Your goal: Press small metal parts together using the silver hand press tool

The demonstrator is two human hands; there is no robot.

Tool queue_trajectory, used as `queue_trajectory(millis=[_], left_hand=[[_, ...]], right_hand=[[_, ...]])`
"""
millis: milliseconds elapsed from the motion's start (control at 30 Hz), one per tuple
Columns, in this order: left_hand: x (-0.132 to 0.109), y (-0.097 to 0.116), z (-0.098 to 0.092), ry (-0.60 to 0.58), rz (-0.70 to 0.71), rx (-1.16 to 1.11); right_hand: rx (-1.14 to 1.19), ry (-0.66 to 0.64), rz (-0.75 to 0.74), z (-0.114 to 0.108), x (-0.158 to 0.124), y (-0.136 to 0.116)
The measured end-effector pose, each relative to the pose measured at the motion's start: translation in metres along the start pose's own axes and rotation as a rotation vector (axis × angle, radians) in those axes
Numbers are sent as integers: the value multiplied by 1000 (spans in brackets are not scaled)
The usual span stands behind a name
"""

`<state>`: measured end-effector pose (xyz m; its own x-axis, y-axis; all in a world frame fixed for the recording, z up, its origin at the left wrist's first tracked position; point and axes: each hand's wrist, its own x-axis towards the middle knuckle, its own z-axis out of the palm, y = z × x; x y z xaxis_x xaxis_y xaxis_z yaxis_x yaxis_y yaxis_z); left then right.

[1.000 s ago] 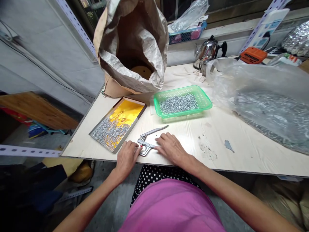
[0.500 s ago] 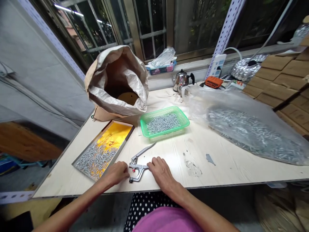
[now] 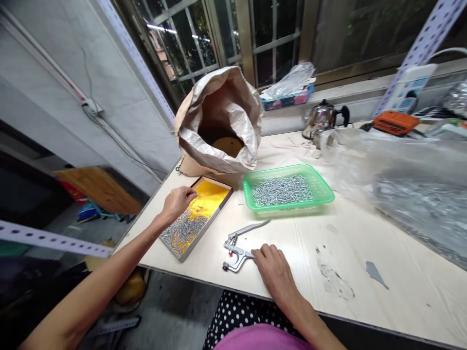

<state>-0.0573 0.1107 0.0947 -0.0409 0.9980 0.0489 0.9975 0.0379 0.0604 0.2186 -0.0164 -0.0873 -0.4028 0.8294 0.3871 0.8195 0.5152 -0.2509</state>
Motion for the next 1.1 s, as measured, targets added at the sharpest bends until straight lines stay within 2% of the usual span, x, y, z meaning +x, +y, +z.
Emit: queue_trajectory(millis=[100,233,400,600,767,900,1000,1100], left_hand=[[-8,-36,35,-146,42,58],[-15,-45,64,-218,176,62],[-8,-43,78,-260,310,83],[-4,-45,88,-278,369,100],[-1,-41,87,-253,330,98],[-1,-34,70,-212,295,71],[-20,-18,54,-173,276,-36],[-54,3,49,-163,275,-262]], right_hand=[[-4,2,-13,1,0,-1],[-14,-13,-10,3,1,-2],[-29,-14,-17,4,1,-2],[-36,-28,-10,4,3,-3],[-22,-19,-19,4,5,-3],[-13,-14,-1,0,7,-5],[7,-16,12,-4,9,-7],[22,-24,30,-6,10,-6]])
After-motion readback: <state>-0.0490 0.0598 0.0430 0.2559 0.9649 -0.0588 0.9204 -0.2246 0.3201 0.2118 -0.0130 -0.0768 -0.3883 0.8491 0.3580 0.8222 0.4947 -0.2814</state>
